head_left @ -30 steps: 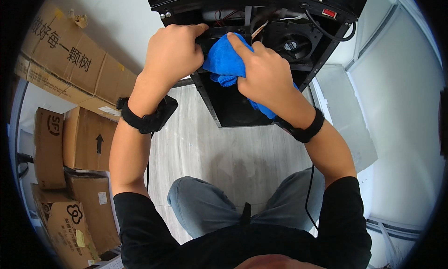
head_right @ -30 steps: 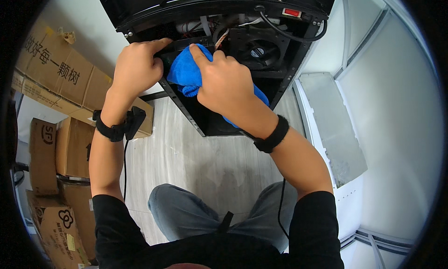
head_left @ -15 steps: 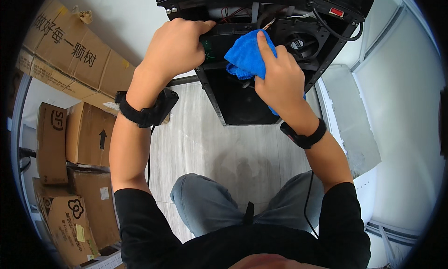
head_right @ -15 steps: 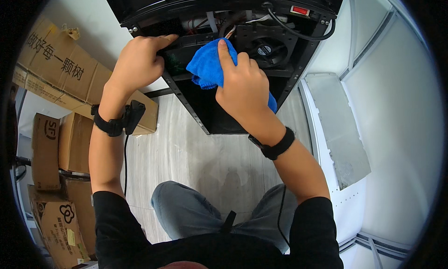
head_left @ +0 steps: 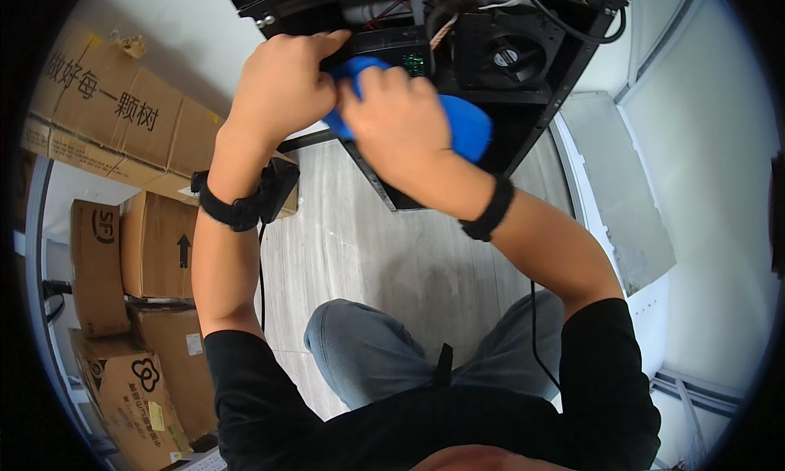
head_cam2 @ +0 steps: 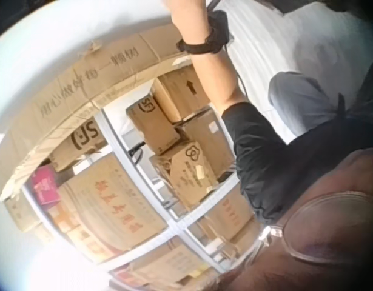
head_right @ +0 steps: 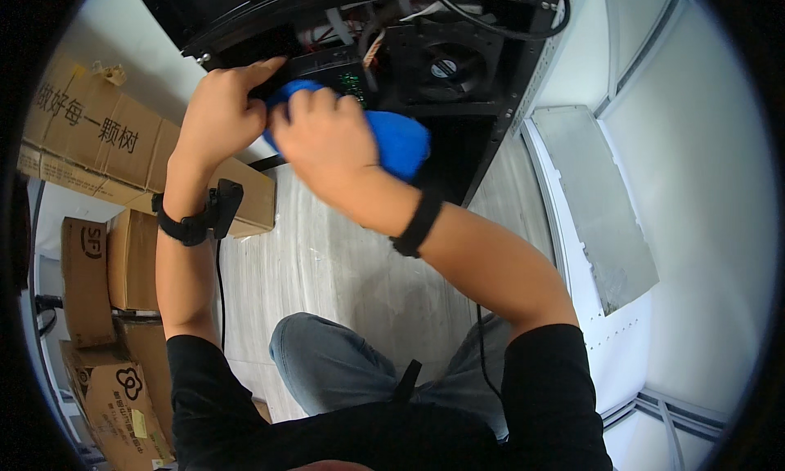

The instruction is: The person uses a screwdriver to remove screws from a white metal panel, then wipes the interior of a black electronic device with a blue cloth. The person handles the panel, screwdriver, and cloth while working in a storage area.

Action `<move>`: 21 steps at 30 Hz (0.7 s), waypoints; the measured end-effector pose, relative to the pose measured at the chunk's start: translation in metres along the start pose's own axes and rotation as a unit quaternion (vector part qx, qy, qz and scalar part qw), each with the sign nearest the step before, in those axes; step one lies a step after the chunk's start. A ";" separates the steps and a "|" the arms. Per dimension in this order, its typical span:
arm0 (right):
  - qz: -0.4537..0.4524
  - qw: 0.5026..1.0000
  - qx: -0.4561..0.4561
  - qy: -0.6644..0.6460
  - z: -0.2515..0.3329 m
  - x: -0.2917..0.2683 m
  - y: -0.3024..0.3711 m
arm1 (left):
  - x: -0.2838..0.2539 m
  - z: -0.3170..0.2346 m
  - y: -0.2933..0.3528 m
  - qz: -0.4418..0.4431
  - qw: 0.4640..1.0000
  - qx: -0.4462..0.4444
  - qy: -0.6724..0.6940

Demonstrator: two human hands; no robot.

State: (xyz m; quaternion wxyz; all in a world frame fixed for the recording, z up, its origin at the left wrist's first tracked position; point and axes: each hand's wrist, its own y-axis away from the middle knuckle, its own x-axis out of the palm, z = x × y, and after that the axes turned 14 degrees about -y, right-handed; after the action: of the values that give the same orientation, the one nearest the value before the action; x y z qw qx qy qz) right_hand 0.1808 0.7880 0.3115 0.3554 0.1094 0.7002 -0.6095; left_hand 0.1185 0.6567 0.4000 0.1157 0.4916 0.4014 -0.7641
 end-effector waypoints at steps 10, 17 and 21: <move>0.017 0.994 0.069 -0.080 -0.027 -0.020 0.014 | -0.007 -0.015 0.001 0.024 0.998 -0.061 -0.020; -0.010 0.980 0.100 -0.171 -0.065 -0.068 0.050 | 0.006 -0.024 0.009 -0.057 0.995 -0.083 -0.014; -0.049 0.970 0.162 -0.174 -0.094 -0.107 0.061 | 0.031 -0.051 0.014 -0.194 0.953 -0.125 0.197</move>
State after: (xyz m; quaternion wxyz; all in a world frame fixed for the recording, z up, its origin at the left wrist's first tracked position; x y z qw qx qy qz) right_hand 0.2598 0.9202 0.3319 0.4189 0.0236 0.5239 -0.7413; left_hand 0.1446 0.6914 0.3569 -0.0555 0.5267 0.5963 -0.6033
